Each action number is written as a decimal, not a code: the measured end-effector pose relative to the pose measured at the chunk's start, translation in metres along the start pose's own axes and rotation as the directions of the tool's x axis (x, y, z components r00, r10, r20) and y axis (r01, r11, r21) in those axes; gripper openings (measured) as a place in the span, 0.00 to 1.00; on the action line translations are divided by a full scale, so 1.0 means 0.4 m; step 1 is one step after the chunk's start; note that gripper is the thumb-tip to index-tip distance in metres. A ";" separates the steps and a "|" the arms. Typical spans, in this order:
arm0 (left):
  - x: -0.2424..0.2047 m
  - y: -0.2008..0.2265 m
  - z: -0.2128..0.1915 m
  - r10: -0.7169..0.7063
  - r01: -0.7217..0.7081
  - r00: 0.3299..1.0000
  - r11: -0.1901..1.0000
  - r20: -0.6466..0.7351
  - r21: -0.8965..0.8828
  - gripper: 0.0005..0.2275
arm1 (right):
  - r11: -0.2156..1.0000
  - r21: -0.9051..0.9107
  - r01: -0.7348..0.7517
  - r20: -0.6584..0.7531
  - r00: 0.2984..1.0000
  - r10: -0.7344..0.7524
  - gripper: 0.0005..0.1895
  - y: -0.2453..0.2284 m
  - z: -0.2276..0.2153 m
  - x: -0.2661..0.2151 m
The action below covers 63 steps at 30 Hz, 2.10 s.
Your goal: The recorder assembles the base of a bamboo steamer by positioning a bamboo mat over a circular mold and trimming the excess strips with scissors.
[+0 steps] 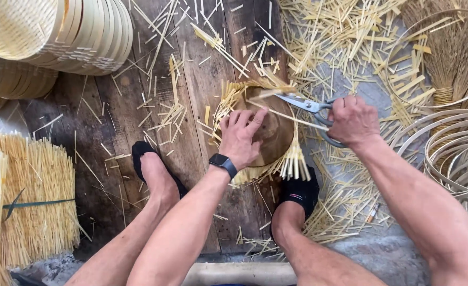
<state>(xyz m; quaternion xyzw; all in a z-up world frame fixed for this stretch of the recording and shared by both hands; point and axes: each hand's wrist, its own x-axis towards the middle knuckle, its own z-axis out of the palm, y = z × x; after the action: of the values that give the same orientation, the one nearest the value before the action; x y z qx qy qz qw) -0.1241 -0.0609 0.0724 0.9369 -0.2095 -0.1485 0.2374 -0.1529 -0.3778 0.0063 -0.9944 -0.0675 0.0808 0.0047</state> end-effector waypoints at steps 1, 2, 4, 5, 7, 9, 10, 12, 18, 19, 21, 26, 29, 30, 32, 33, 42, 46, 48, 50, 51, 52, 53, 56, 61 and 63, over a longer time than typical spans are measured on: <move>0.004 -0.011 -0.002 0.025 -0.025 0.999 1.000 0.021 0.007 0.42 | 1.000 0.018 0.000 0.051 0.999 -0.001 0.12 0.027 0.027 -0.006; 0.009 -0.012 -0.003 0.026 -0.026 0.999 1.000 0.022 0.007 0.42 | 1.000 0.019 -0.001 0.052 0.999 0.000 0.12 0.019 0.004 0.000; 0.002 -0.012 -0.007 0.091 -0.091 0.993 0.996 0.072 -0.002 0.43 | 0.999 0.003 0.044 -0.009 0.999 -0.044 0.16 -0.004 -0.043 0.003; 0.014 -0.013 -0.015 0.096 -0.096 0.993 0.995 0.067 0.004 0.43 | 0.999 0.003 0.042 -0.018 0.999 -0.042 0.16 -0.024 -0.055 0.022; 0.027 -0.006 -0.023 0.110 -0.112 0.982 0.994 0.152 0.010 0.44 | 0.998 -0.026 0.057 -0.150 0.987 -0.060 0.16 -0.058 -0.079 0.044; 0.015 -0.015 -0.004 0.114 -0.132 0.977 0.987 0.180 0.087 0.44 | 0.998 -0.030 0.049 -0.056 0.997 -0.050 0.13 -0.023 -0.040 0.027; 0.008 -0.021 0.004 0.115 -0.150 0.972 0.975 0.205 0.164 0.44 | 0.998 -0.036 0.045 0.035 0.998 -0.044 0.10 -0.008 -0.020 0.021; -0.013 0.028 -0.033 0.101 -0.110 0.993 0.979 0.059 0.172 0.42 | 1.000 -0.011 0.022 0.145 0.989 -0.020 0.12 0.023 -0.004 0.018; -0.006 0.134 0.006 -0.368 0.356 0.886 0.930 -0.284 -0.096 0.50 | 1.000 -0.004 0.030 0.061 0.998 -0.030 0.19 -0.034 -0.122 0.047; -0.009 0.136 0.027 -0.445 0.440 0.846 0.894 -0.293 -0.088 0.50 | 0.998 -0.043 0.052 0.019 0.999 -0.051 0.22 -0.064 -0.151 0.057; -0.019 0.126 0.020 -0.370 0.384 0.873 0.923 -0.319 -0.019 0.48 | 0.998 -0.043 0.036 0.048 0.998 -0.034 0.20 -0.075 -0.126 0.065; 0.050 0.079 -0.113 -0.306 0.313 0.948 0.945 -0.084 0.097 0.50 | 1.000 -0.023 0.012 0.090 0.996 -0.010 0.12 -0.018 -0.017 0.056; 0.114 0.019 -0.139 -0.293 0.288 0.955 0.953 0.039 0.096 0.58 | 0.999 -0.014 0.036 0.122 0.992 -0.034 0.11 0.009 0.008 0.014; 0.128 0.008 -0.135 -0.253 0.243 0.964 0.963 0.084 0.112 0.62 | 1.000 0.012 0.023 0.104 0.994 -0.024 0.13 0.001 -0.001 0.001; 0.176 -0.020 -0.141 -0.211 0.197 0.971 0.972 0.110 0.130 0.67 | 0.999 0.035 0.016 0.068 0.998 -0.018 0.16 -0.005 -0.024 0.025; 0.191 -0.029 -0.137 -0.225 0.199 0.950 0.971 0.218 0.134 0.69 | 1.000 0.028 0.013 0.042 0.999 -0.014 0.18 -0.008 -0.035 0.026; 0.251 -0.036 -0.172 -0.330 0.272 0.845 0.943 0.421 0.193 0.71 | 0.999 -0.026 0.026 -0.023 0.999 -0.027 0.23 -0.091 -0.084 0.091; 0.136 0.029 -0.126 -0.302 0.295 0.951 0.951 0.071 0.093 0.68 | 0.999 0.034 -0.024 0.090 0.996 0.021 0.12 -0.031 -0.011 0.069; 0.071 0.069 -0.082 -0.310 0.314 0.940 0.949 -0.141 0.007 0.65 | 0.998 0.050 -0.037 0.094 0.995 0.032 0.11 -0.004 -0.002 0.041; -0.011 0.109 -0.003 -0.362 0.349 0.867 0.932 -0.343 -0.101 0.61 | 0.998 0.057 -0.017 0.116 0.993 0.010 0.11 0.011 -0.014 -0.023; -0.014 0.105 0.029 -0.434 0.401 0.830 0.901 -0.349 -0.167 0.58 | 0.999 0.038 0.000 0.057 0.998 -0.002 0.14 0.009 -0.035 -0.012; -0.014 0.102 0.059 -0.505 0.447 0.789 0.863 -0.349 -0.235 0.55 | 1.000 0.020 0.017 -0.003 1.000 -0.017 0.16 0.007 -0.059 0.000; -0.005 0.102 0.053 -0.510 0.451 0.783 0.860 -0.356 -0.239 0.55 | 1.000 0.017 0.026 -0.006 1.000 -0.026 0.16 -0.019 -0.078 0.019; -0.011 0.120 0.052 -0.505 0.468 0.836 0.861 -0.215 -0.201 0.50 | 0.995 -0.093 0.025 -0.112 0.993 -0.035 0.24 -0.055 -0.065 0.004; 0.000 0.082 0.016 -0.393 0.374 0.910 0.915 -0.130 -0.147 0.49 | 0.990 0.049 -0.129 0.201 0.973 0.116 0.11 0.050 0.056 -0.024; -0.006 0.080 0.011 -0.368 0.353 0.924 0.926 -0.107 -0.133 0.49 | 0.994 0.029 -0.107 0.225 0.970 0.098 0.15 0.011 -0.035 -0.008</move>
<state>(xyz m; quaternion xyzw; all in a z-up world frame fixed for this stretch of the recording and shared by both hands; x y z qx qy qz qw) -0.1381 -0.0870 0.0853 0.9524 -0.0089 -0.1398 0.2708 -0.1531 -0.3827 0.0206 -0.9810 -0.0143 0.1932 0.0134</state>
